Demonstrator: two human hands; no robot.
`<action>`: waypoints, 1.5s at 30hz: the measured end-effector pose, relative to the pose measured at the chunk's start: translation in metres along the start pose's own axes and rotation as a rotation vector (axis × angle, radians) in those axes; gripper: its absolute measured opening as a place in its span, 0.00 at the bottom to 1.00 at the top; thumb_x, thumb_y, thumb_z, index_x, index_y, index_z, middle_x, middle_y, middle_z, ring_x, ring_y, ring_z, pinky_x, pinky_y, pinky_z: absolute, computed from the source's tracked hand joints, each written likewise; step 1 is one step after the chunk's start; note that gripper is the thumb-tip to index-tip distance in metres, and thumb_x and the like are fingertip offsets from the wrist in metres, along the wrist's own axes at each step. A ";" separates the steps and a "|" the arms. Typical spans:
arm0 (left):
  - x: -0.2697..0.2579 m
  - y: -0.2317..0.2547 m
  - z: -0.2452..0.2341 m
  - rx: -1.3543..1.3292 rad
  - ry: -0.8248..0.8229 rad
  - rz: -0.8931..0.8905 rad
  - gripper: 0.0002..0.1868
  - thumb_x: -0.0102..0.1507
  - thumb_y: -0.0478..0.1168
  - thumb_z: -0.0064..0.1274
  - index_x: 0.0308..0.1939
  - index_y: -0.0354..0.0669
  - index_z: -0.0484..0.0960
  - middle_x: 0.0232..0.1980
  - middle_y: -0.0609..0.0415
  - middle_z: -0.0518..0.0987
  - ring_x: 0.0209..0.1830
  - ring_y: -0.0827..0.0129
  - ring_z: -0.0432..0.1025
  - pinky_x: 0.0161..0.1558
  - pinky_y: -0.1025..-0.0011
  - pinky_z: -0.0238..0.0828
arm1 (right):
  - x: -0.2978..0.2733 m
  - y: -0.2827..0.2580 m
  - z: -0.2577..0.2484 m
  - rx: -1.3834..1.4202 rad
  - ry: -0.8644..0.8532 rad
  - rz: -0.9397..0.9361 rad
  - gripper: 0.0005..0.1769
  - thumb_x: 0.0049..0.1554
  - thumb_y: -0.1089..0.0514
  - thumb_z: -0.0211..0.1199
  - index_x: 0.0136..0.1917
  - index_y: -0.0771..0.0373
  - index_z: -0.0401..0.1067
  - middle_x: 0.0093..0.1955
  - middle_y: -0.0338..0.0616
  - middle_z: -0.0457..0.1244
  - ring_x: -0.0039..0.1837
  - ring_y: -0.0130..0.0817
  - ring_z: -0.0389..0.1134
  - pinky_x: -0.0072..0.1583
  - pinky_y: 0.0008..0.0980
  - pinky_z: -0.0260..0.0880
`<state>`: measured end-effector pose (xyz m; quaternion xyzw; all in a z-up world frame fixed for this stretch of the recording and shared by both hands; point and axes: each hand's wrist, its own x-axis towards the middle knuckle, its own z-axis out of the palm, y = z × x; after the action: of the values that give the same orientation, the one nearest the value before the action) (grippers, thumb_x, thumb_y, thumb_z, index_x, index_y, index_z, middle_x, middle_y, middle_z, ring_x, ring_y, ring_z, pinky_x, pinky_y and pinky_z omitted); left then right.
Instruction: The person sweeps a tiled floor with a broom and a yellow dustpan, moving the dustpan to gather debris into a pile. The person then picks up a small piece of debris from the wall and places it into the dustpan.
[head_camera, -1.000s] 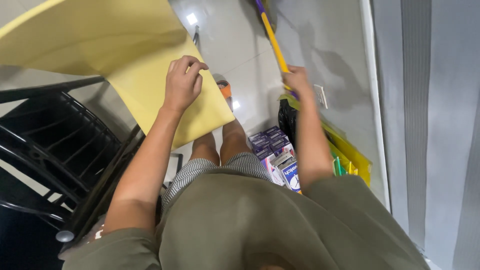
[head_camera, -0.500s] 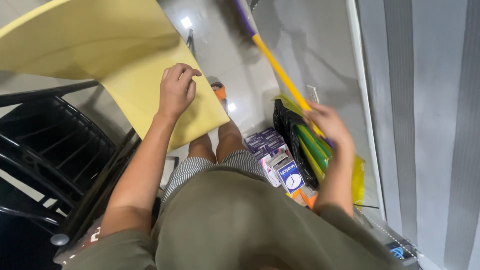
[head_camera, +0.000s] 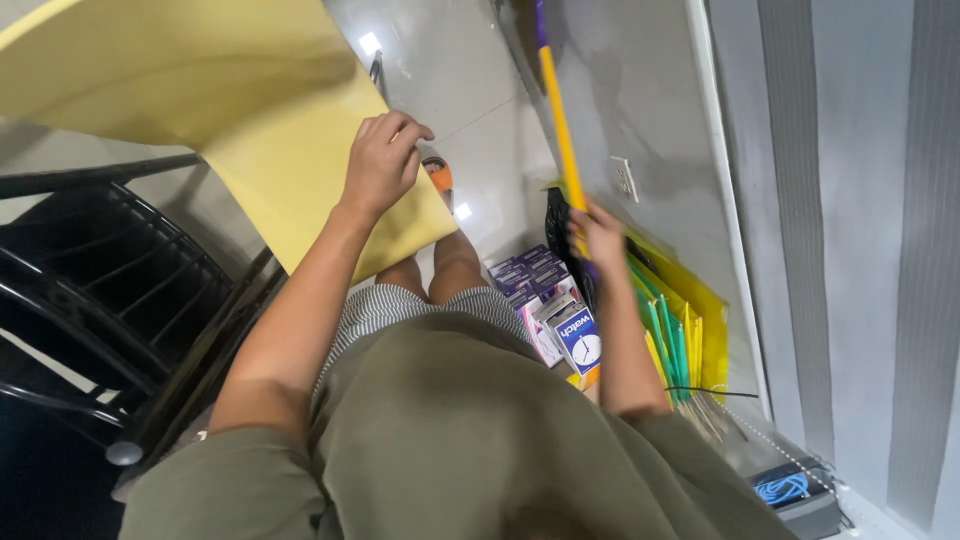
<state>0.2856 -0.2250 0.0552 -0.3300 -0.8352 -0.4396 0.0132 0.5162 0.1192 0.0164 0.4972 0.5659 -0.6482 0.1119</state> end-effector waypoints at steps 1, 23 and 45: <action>0.001 0.001 0.001 0.000 0.003 0.002 0.14 0.57 0.25 0.55 0.45 0.43 0.81 0.44 0.53 0.75 0.49 0.58 0.73 0.54 0.61 0.68 | 0.026 0.018 0.005 -0.002 0.019 0.039 0.27 0.62 0.59 0.60 0.74 0.55 0.67 0.34 0.35 0.60 0.29 0.23 0.58 0.29 0.25 0.57; -0.018 -0.001 -0.001 -0.024 -0.079 -0.005 0.15 0.57 0.25 0.53 0.45 0.44 0.81 0.44 0.54 0.75 0.47 0.59 0.72 0.54 0.61 0.67 | -0.201 -0.128 -0.033 -0.210 0.225 -0.034 0.29 0.61 0.58 0.61 0.75 0.55 0.68 0.39 0.36 0.63 0.31 0.20 0.57 0.30 0.22 0.54; -0.018 -0.001 0.022 -0.013 -0.071 -0.082 0.14 0.57 0.26 0.54 0.44 0.44 0.82 0.44 0.53 0.75 0.48 0.57 0.72 0.52 0.60 0.67 | -0.096 -0.120 -0.040 -0.451 -0.071 -0.001 0.27 0.62 0.56 0.59 0.74 0.60 0.68 0.39 0.35 0.65 0.34 0.21 0.61 0.33 0.23 0.60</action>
<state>0.3046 -0.2187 0.0350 -0.3109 -0.8451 -0.4333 -0.0367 0.4987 0.1531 0.1704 0.4360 0.6924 -0.5226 0.2395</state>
